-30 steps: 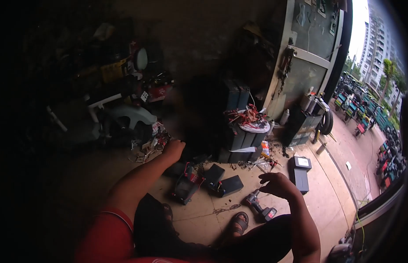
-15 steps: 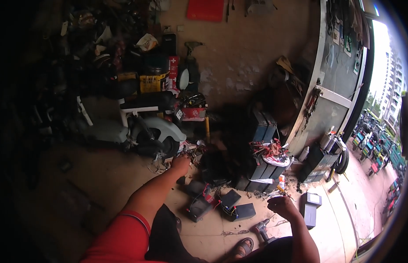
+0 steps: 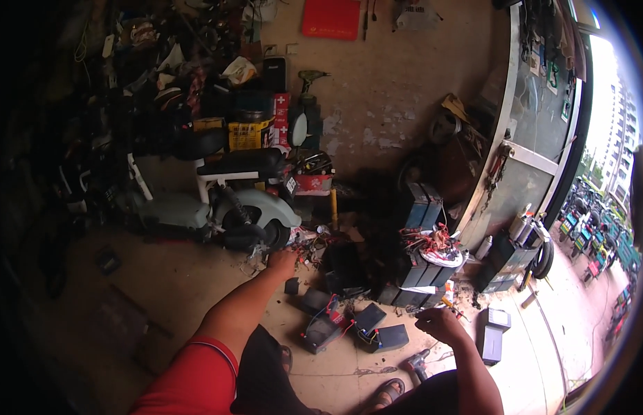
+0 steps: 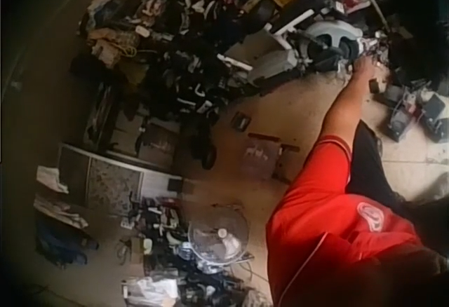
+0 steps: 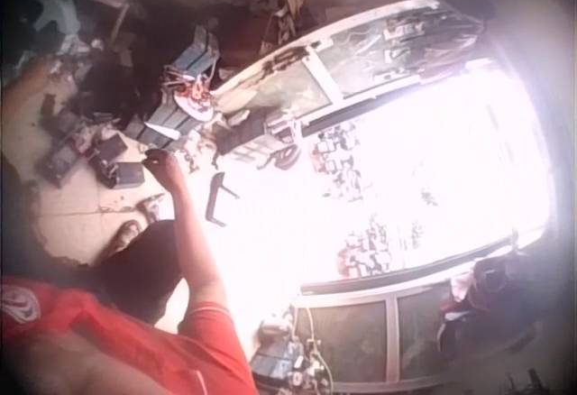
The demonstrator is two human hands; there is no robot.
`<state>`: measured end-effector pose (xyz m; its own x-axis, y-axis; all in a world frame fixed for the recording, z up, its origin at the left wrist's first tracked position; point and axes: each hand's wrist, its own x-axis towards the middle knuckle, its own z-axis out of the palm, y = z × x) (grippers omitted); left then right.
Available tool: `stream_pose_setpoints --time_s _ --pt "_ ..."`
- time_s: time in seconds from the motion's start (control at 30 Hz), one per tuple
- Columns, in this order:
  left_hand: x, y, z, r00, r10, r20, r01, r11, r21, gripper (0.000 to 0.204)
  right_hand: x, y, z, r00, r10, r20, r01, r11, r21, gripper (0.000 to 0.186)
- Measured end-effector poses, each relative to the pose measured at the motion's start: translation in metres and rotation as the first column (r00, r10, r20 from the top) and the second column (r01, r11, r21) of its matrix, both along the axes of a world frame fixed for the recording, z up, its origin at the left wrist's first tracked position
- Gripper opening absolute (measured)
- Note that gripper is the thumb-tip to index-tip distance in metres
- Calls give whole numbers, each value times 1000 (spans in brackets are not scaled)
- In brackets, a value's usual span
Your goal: The person works on motorcycle batteries on the floor, connecting wires to the terminals by hand and placing the connected units into a plastic battery case.
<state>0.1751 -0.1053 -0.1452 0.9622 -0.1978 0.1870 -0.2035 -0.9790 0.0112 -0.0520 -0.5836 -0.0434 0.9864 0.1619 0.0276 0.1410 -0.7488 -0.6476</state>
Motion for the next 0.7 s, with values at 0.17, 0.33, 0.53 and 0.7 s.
stream_pose_setpoints --time_s 0.17,0.33,0.53,0.7 --pt "-5 2 4 1000 12 14 -12 999 -42 26 3 26 21 1000 19 9 -18 995 -94 28" --pt "-17 5 16 1000 13 12 -12 996 -91 28 10 48 37 999 44 17 -44 999 16 29" --pt "-20 18 28 998 -18 68 26 992 -127 31 31 87 42 997 61 42 -61 998 -5 23" --pt "-21 36 41 998 46 45 -36 977 -212 33 71 165 66 992 89 90 -114 933 340 20"
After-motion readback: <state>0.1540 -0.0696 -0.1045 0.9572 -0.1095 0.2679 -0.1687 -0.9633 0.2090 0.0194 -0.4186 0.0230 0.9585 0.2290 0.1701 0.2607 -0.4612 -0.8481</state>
